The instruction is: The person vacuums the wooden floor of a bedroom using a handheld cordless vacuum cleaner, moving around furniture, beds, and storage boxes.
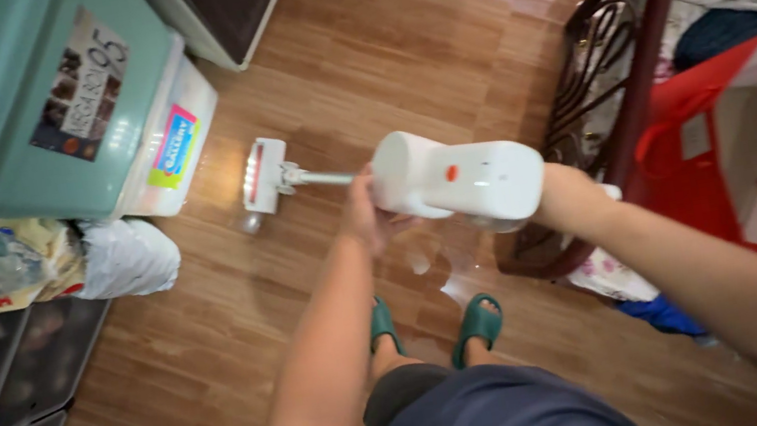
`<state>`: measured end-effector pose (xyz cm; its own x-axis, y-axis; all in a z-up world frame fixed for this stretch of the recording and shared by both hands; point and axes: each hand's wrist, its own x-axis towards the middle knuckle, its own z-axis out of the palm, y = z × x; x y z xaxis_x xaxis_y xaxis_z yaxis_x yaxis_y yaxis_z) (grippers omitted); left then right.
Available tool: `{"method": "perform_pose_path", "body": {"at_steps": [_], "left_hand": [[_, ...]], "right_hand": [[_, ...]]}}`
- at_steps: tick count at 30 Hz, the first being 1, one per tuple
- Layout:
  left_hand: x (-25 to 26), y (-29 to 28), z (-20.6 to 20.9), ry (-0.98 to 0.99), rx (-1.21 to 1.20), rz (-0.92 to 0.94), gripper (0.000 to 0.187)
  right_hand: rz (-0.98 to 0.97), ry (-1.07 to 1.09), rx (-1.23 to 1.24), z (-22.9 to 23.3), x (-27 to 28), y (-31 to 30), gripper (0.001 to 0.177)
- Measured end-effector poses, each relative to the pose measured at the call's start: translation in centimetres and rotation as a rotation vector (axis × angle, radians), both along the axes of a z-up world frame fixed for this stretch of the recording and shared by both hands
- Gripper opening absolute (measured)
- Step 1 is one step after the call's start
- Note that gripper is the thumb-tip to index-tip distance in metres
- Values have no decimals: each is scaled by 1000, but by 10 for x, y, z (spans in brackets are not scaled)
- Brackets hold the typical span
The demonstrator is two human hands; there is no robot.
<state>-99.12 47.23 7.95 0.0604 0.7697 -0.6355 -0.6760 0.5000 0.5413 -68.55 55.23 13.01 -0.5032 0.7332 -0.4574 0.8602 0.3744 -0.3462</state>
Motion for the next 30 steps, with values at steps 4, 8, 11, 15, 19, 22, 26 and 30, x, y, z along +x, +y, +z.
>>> {"method": "perform_pose_path", "body": {"at_steps": [4, 8, 11, 15, 19, 22, 26, 30], "left_hand": [[104, 14, 20, -130, 101, -79, 64], [196, 26, 40, -295, 96, -166, 64], [251, 30, 58, -317, 116, -253, 63], [297, 32, 74, -373, 156, -361, 65], [307, 36, 82, -365, 119, -446, 63], [298, 44, 77, -365, 124, -466, 62], [264, 64, 66, -280, 152, -506, 66], [198, 96, 44, -184, 137, -526, 69]], "right_hand": [[19, -80, 60, 36, 111, 17, 30], [-10, -156, 78, 58, 201, 24, 32], [-49, -212, 89, 72, 263, 23, 33], [-90, -282, 94, 74, 328, 18, 35], [-78, -340, 120, 52, 386, 11, 37], [49, -334, 203, 16, 415, 1, 38], [83, -532, 274, -9, 384, 7, 35], [-76, -195, 222, 25, 263, 26, 37]]}}
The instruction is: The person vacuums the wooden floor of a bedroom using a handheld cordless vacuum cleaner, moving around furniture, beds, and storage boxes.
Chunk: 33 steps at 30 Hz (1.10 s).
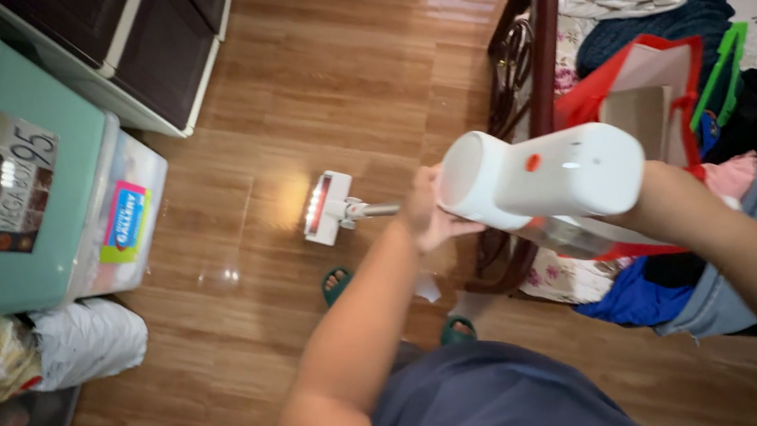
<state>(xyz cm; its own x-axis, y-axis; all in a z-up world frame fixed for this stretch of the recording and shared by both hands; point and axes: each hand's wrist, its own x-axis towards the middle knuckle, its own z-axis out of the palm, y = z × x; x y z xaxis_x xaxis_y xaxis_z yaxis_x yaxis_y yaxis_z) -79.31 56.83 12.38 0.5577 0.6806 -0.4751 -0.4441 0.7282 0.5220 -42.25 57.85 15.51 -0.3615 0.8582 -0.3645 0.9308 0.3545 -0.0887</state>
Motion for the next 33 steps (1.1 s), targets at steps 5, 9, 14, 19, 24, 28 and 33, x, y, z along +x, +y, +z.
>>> {"method": "perform_pose_path", "body": {"at_steps": [5, 9, 14, 19, 24, 28, 33], "left_hand": [[-104, 41, -40, 81, -65, 27, 70], [-189, 77, -62, 141, -110, 90, 70], [-269, 96, -62, 260, -113, 107, 67], [-316, 107, -78, 312, -146, 205, 65], [-341, 114, -80, 306, -166, 318, 57], [-326, 122, -88, 323, -180, 386, 59], [-266, 152, -95, 257, -121, 425, 64]], "right_hand": [[-166, 87, -64, 42, -164, 25, 45], [-38, 426, -38, 27, -252, 46, 36], [-79, 388, -131, 1, -332, 71, 31], [-3, 404, -123, -21, -378, 94, 29], [-22, 305, -194, -41, -400, 111, 28], [-55, 399, -158, -58, -383, 137, 26], [-104, 245, -212, -26, -328, 182, 31]]}}
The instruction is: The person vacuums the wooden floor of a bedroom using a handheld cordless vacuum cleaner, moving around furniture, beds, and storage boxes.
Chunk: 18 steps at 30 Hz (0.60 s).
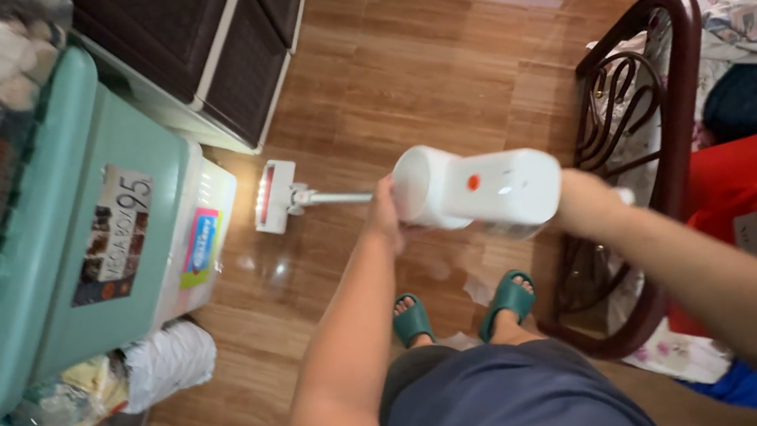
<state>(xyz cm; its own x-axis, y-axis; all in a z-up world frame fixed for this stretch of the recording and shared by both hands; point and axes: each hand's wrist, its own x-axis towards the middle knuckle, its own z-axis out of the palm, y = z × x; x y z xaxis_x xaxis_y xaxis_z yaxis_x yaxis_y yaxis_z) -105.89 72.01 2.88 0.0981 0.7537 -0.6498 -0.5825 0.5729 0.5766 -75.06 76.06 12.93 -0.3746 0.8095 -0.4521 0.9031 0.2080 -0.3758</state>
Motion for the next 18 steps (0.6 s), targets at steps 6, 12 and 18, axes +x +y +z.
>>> {"method": "perform_pose_path", "body": {"at_steps": [6, 12, 18], "left_hand": [[136, 35, 35, -126, 62, -95, 69], [265, 55, 89, -289, 51, -173, 64], [350, 66, 106, -367, 23, -309, 66]], "right_hand": [[211, 8, 100, 52, 127, 51, 34], [145, -36, 79, 91, 221, 77, 38], [-39, -161, 14, 136, 322, 42, 42]]}}
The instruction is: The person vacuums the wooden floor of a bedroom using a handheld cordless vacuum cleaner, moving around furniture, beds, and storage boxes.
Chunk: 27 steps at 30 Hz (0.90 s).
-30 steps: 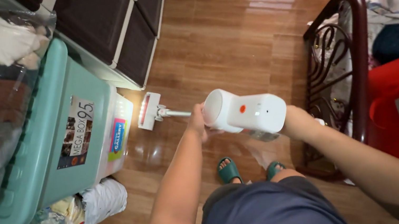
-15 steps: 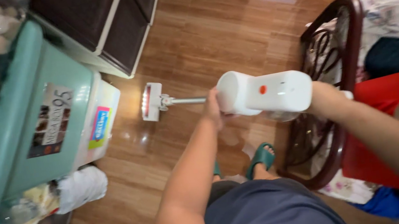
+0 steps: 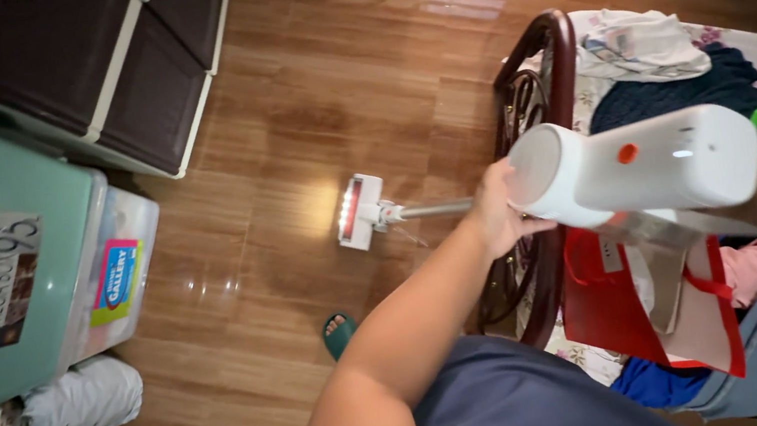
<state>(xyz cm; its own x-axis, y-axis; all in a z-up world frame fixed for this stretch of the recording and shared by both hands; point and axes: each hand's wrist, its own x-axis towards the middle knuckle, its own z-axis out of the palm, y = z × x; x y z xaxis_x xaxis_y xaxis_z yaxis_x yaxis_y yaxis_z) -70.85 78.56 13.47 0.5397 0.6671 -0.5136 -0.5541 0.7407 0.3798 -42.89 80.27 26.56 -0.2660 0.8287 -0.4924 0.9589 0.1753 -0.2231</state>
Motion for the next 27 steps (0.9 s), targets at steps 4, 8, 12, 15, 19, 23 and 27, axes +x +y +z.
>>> {"method": "perform_pose_path", "body": {"at_steps": [4, 8, 12, 15, 19, 23, 27], "left_hand": [[21, 9, -7, -39, 29, -141, 69], [9, 27, -6, 14, 36, -232, 70], [-29, 50, -6, 76, 43, -262, 71], [-73, 62, -10, 95, 82, -197, 68], [-141, 83, -24, 146, 103, -164, 66], [-219, 111, -35, 210, 117, -125, 67], [-285, 137, -51, 251, 62, -34, 67]], "right_hand": [[-131, 52, -17, 16, 24, -34, 45], [-344, 30, -1, 24, -5, -49, 48], [-461, 123, 18, 21, -51, -42, 47], [-294, 130, 59, 10, -86, -20, 48], [-125, 263, 155, -22, -141, 9, 44], [-8, 470, 231, -49, -208, 40, 45], [28, 290, 216, -72, -272, 73, 41]]}}
